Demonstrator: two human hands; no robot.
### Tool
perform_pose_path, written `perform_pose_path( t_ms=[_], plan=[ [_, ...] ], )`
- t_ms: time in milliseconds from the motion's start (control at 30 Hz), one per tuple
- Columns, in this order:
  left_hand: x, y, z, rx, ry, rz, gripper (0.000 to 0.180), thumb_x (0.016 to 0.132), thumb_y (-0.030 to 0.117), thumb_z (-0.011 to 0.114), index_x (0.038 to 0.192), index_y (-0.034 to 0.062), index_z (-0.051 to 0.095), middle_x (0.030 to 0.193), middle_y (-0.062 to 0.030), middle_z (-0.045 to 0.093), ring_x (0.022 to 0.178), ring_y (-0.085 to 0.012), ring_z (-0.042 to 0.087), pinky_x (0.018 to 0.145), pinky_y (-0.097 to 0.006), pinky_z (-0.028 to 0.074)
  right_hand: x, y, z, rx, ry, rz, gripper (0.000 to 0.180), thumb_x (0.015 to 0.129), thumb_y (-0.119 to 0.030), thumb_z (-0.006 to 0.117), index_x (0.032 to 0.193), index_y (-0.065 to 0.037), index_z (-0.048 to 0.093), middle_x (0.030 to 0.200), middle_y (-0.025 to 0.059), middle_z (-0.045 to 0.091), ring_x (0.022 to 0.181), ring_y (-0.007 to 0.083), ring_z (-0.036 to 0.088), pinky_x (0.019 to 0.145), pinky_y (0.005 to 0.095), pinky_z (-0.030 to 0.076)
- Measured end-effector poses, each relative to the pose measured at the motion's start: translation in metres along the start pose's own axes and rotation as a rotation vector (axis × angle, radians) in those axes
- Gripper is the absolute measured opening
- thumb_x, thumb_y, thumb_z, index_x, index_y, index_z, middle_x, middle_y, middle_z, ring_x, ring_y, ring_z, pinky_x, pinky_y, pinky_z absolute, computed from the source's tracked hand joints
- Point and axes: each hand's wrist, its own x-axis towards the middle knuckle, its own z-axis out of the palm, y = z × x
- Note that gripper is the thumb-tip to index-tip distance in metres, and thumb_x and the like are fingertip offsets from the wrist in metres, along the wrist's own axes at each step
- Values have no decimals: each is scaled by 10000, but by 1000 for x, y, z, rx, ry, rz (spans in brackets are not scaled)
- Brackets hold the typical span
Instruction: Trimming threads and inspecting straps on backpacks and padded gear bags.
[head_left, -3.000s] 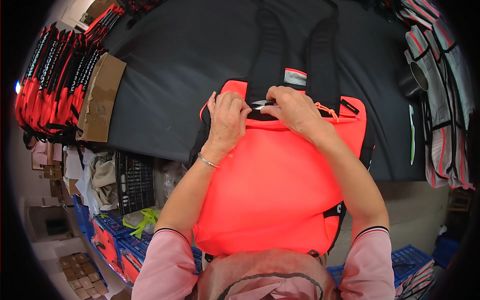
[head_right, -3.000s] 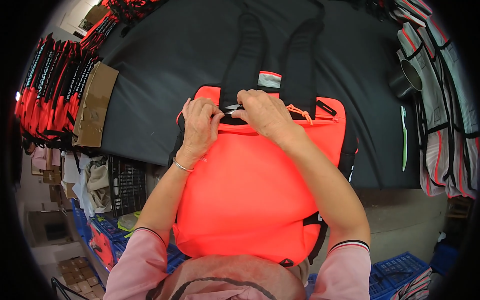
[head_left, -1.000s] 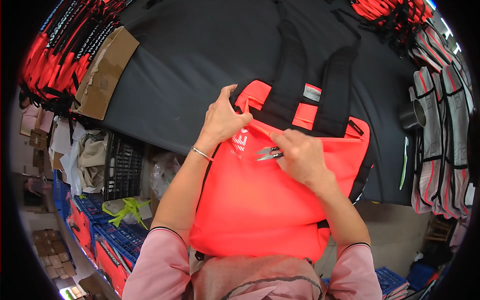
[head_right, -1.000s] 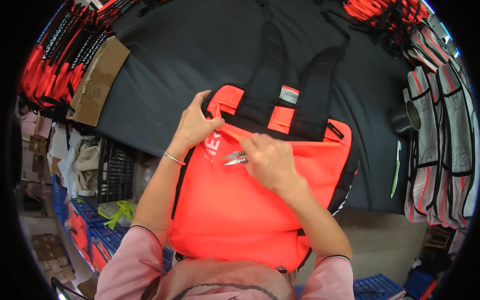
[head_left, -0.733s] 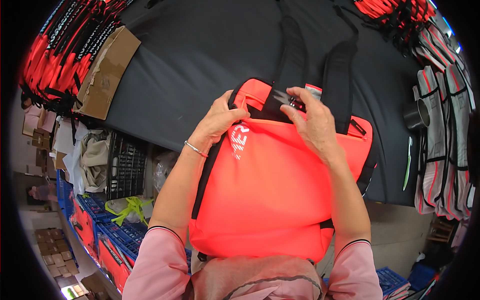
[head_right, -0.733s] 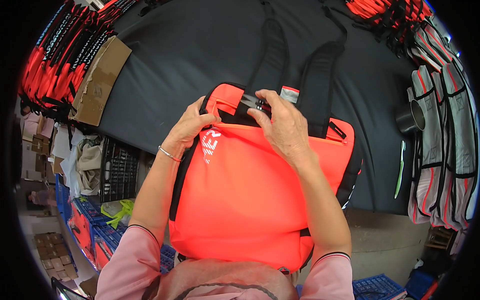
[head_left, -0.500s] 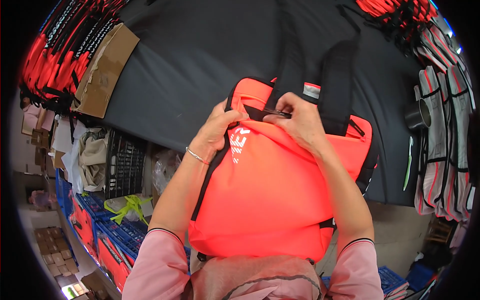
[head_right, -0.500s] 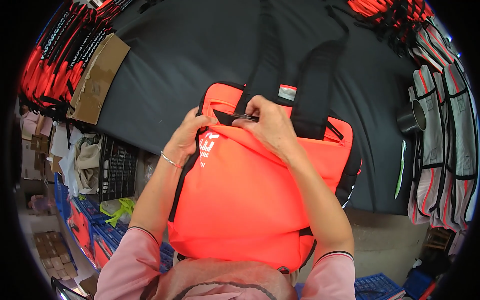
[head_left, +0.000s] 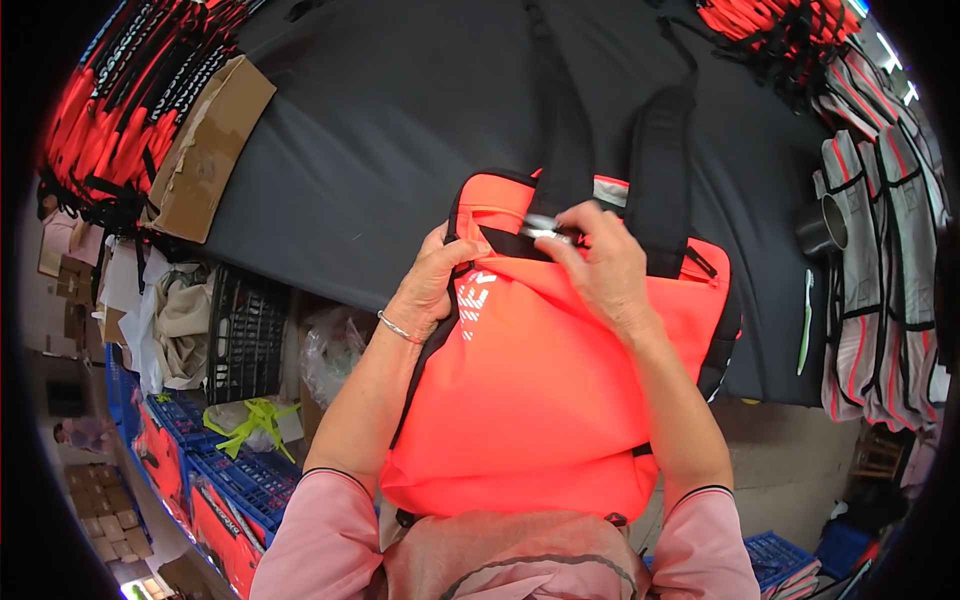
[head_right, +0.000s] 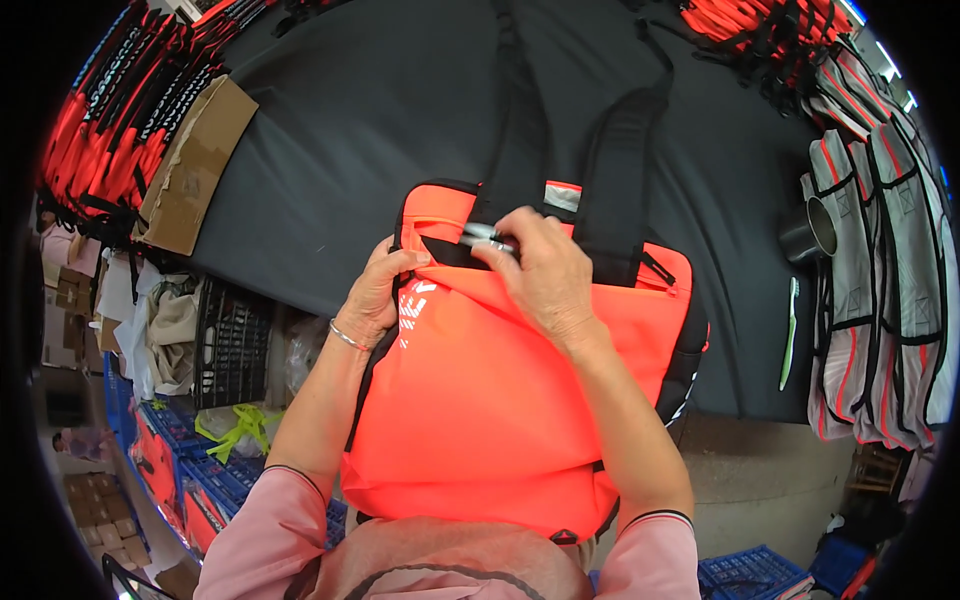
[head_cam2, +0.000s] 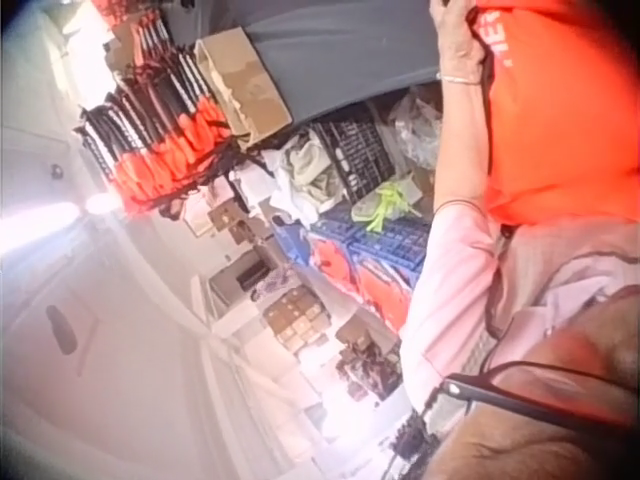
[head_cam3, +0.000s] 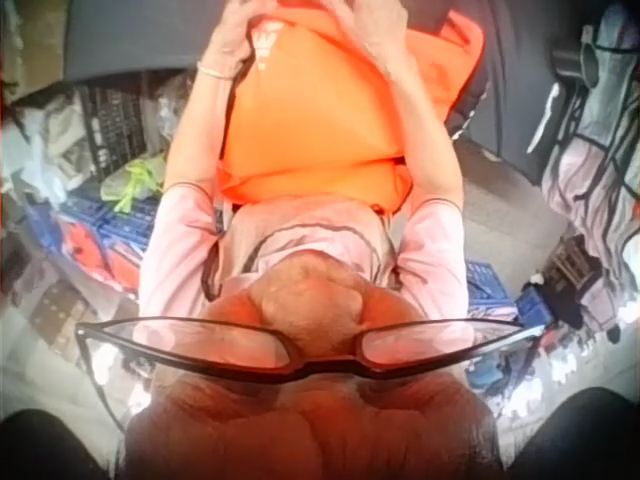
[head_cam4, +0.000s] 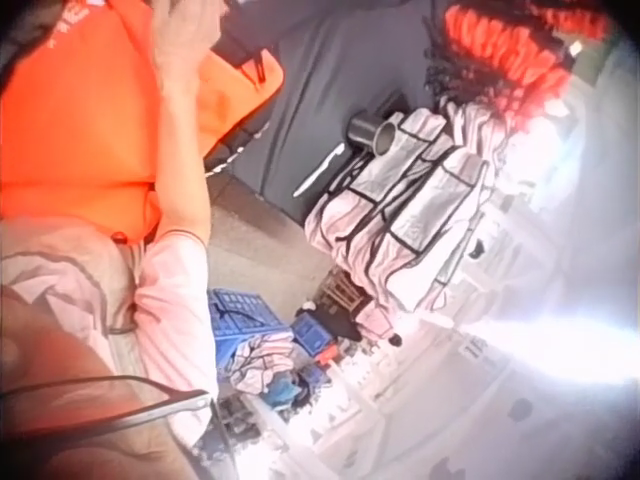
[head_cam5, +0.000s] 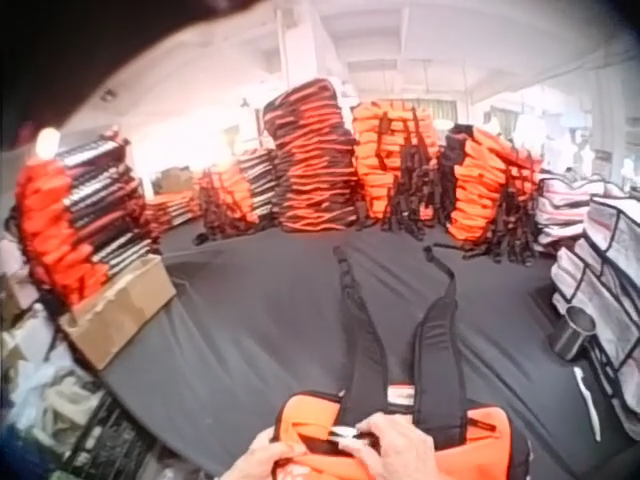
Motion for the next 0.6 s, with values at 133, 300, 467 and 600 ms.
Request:
perform_pose_path(
  t_ms=[133,300,467,600],
  plan=[
    [1,7,4,201,91,116,682,802,118,778,1336,-161,459,1130,-184,653,1022,-194,655,911,-329,530,0,13,1,-62,112,-124,264,831,-262,784,852,-84,591,718,36,603,665,208,590,588,355,482],
    [15,25,-1,1541,639,1071,599,830,316,790,1307,20,583,1255,-216,617,1172,-376,581,1038,-452,431,33,37,-73,291,466,137,418,806,-292,836,1020,-10,615,823,47,616,759,133,576,725,298,493],
    [1,-12,76,1800,-184,1061,564,926,382,655,1390,86,535,1473,-166,473,1388,-357,394,1123,-501,329,63,98,-106,94,360,426,488,784,-343,804,1060,40,684,956,133,712,896,212,678,827,318,521],
    [26,-56,80,1932,-286,981,547,968,412,566,1418,110,497,1454,-126,509,1412,-369,367,1154,-534,278,96,110,-81,-122,158,459,587,789,-402,778,1158,41,670,1129,242,693,1074,339,678,908,406,529]
  ],
)
